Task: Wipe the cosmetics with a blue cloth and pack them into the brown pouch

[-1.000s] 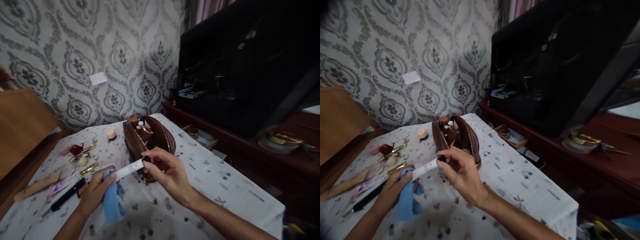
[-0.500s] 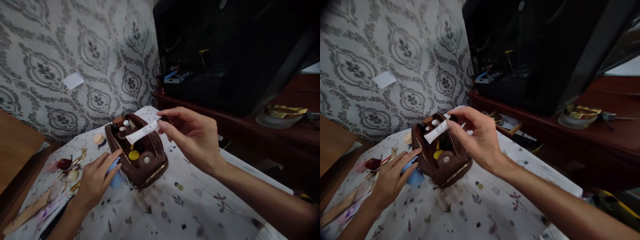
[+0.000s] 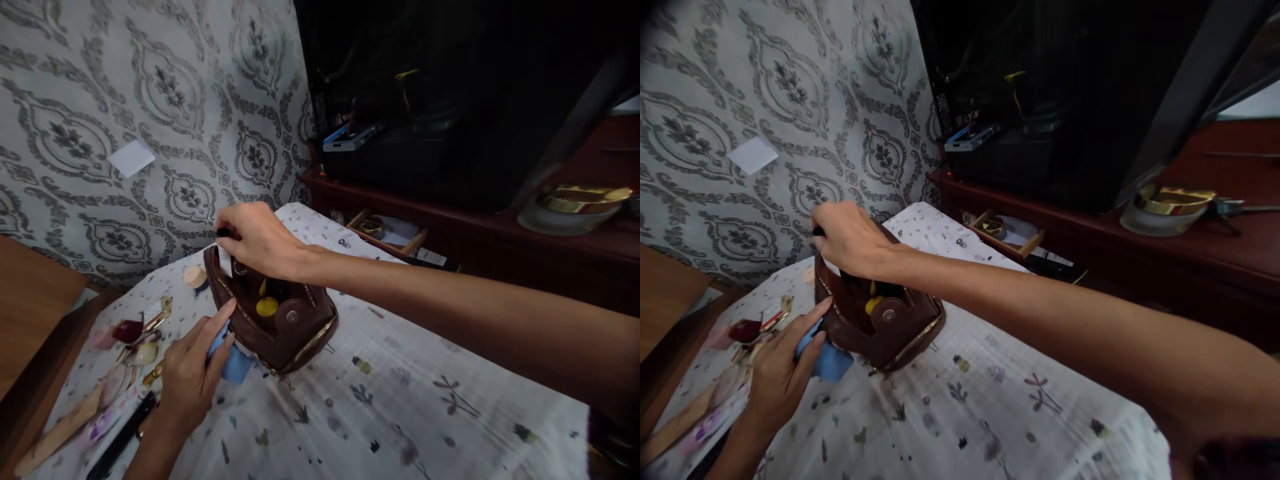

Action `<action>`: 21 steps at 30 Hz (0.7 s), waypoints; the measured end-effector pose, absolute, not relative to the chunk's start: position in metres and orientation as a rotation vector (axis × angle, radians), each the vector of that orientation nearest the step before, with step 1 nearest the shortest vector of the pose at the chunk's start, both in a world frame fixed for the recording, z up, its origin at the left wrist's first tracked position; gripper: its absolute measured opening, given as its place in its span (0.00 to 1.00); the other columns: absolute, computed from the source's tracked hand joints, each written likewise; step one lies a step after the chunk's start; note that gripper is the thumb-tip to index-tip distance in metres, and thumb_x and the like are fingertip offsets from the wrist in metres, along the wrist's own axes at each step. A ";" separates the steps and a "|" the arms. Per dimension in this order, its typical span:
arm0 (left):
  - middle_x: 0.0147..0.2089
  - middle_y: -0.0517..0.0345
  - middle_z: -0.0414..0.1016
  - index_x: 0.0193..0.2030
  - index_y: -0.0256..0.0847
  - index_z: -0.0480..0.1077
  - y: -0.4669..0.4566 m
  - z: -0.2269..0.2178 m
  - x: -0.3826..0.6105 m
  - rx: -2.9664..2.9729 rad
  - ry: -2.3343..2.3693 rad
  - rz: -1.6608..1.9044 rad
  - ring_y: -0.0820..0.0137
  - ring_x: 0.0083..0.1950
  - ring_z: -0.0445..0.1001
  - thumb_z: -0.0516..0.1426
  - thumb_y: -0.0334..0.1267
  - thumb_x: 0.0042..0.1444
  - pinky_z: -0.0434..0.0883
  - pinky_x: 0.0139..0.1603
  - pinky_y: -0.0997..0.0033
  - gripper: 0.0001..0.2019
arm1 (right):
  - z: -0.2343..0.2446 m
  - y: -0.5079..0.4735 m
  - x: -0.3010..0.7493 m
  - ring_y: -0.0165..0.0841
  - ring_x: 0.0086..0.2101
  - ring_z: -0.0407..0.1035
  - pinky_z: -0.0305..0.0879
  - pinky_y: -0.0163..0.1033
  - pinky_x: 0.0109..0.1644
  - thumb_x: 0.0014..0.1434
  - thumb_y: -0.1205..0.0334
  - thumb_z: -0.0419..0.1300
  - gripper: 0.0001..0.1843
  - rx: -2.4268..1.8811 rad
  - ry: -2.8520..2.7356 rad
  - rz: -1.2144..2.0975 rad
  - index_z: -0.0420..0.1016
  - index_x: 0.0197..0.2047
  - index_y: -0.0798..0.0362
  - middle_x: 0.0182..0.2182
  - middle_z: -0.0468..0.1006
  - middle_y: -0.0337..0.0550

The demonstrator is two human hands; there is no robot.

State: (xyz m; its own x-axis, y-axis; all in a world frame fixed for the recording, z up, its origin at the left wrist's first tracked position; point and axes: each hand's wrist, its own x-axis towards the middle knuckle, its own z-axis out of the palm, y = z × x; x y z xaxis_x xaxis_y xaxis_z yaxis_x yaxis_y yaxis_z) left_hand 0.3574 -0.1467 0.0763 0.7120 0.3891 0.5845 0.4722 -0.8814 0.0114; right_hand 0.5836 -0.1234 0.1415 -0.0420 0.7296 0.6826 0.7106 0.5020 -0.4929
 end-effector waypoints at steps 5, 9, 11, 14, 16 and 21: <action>0.53 0.54 0.81 0.67 0.45 0.63 -0.147 0.077 0.357 -2.798 -0.688 -0.886 0.69 0.47 0.81 0.50 0.37 0.70 0.76 0.41 0.76 0.20 | 0.142 -0.107 0.571 0.40 0.38 0.74 0.66 0.38 0.41 0.59 0.70 0.57 0.10 -1.417 -1.887 0.044 0.79 0.41 0.57 0.36 0.80 0.49; 0.55 0.53 0.80 0.66 0.43 0.64 -0.146 0.077 0.357 -2.798 -0.692 -0.887 0.69 0.50 0.81 0.50 0.38 0.70 0.76 0.46 0.75 0.19 | 0.142 -0.100 0.565 0.43 0.44 0.75 0.69 0.41 0.46 0.59 0.69 0.57 0.12 -1.551 -1.921 0.079 0.79 0.45 0.55 0.43 0.81 0.52; 0.55 0.53 0.80 0.66 0.44 0.64 -0.146 0.077 0.357 -2.804 -0.704 -0.886 0.69 0.50 0.81 0.50 0.39 0.70 0.77 0.45 0.75 0.20 | 0.142 -0.095 0.561 0.43 0.46 0.75 0.70 0.42 0.46 0.59 0.69 0.57 0.13 -1.612 -1.922 0.074 0.78 0.46 0.53 0.45 0.81 0.51; 0.55 0.52 0.80 0.67 0.44 0.63 -0.145 0.078 0.357 -2.820 -0.697 -0.888 0.69 0.50 0.81 0.50 0.38 0.70 0.77 0.46 0.75 0.20 | 0.140 -0.087 0.556 0.43 0.47 0.75 0.71 0.43 0.48 0.59 0.69 0.57 0.14 -1.670 -1.932 0.052 0.76 0.48 0.52 0.46 0.81 0.49; 0.56 0.51 0.80 0.67 0.44 0.63 -0.145 0.078 0.358 -2.826 -0.689 -0.895 0.69 0.51 0.81 0.49 0.38 0.70 0.77 0.47 0.74 0.20 | 0.137 -0.082 0.554 0.42 0.48 0.74 0.71 0.44 0.49 0.60 0.69 0.57 0.15 -1.697 -1.942 0.058 0.76 0.49 0.51 0.46 0.81 0.48; 0.56 0.52 0.80 0.67 0.45 0.63 -0.143 0.075 0.356 -2.840 -0.690 -0.911 0.69 0.53 0.80 0.50 0.38 0.70 0.77 0.48 0.73 0.20 | 0.135 -0.068 0.556 0.41 0.49 0.73 0.71 0.41 0.50 0.58 0.73 0.58 0.17 -1.666 -1.906 0.191 0.75 0.50 0.51 0.48 0.80 0.46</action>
